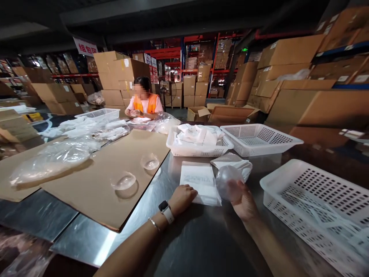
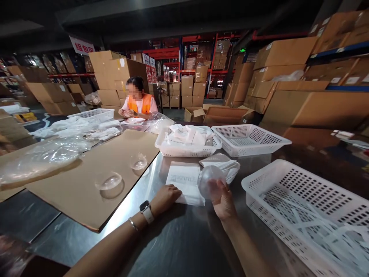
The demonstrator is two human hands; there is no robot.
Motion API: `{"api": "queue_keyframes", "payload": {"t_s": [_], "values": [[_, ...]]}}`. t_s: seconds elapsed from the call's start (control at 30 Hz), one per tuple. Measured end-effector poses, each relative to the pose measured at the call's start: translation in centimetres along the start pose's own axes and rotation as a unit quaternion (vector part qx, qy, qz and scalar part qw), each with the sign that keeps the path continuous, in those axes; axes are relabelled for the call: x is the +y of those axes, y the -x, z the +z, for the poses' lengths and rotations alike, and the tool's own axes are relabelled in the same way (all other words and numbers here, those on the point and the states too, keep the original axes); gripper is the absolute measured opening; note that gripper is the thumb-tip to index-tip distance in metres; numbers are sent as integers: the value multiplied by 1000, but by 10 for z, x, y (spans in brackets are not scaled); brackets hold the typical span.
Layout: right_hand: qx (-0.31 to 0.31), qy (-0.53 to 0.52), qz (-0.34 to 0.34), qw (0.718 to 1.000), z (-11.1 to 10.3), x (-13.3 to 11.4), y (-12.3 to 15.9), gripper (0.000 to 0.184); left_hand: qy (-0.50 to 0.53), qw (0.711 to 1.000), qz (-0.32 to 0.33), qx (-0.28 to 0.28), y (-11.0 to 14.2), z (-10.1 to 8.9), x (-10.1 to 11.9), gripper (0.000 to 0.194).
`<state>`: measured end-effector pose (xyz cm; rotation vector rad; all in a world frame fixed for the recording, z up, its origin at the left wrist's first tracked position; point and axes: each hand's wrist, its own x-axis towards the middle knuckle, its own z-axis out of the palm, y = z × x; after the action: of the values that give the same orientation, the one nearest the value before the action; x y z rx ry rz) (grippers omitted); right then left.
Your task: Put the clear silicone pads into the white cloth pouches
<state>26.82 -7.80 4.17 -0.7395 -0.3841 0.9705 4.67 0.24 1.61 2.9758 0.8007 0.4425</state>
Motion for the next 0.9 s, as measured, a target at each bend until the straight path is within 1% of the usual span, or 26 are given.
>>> {"api": "queue_keyframes", "payload": {"t_s": [0.1, 0.23, 0.33, 0.47, 0.6, 0.7, 0.77, 0.8, 0.87, 0.9], "values": [[33, -17, 24, 999, 3, -3, 2, 42, 11, 1000, -15, 8, 0, -1, -1, 20], [52, -28, 38, 998, 6, -5, 3, 48, 16, 1000, -7, 4, 1, -2, 0, 20], [54, -18, 38, 998, 7, -4, 4, 47, 10, 1000, -2, -5, 1, -3, 2, 23], [44, -2, 34, 998, 10, -5, 6, 42, -2, 1000, -10, -9, 0, -1, 2, 22], [49, 13, 38, 998, 15, -6, 10, 49, -10, 1000, -13, -6, -3, 1, 1, 21], [46, 29, 42, 998, 18, -6, 13, 54, -19, 1000, -17, 2, -4, -2, 3, 19], [15, 65, 26, 997, 17, -5, 14, 53, -26, 999, -21, 11, -2, -7, 6, 17], [-5, 86, 13, 996, 16, -5, 15, 52, -32, 999, -13, 13, 0, -9, 9, 16], [-82, 165, -30, 982, 12, -8, 20, 50, -41, 999, 29, 11, 6, -12, 15, 14], [-129, 215, -50, 967, 10, -9, 23, 50, -40, 997, 60, 3, 9, -13, 17, 13]]}}
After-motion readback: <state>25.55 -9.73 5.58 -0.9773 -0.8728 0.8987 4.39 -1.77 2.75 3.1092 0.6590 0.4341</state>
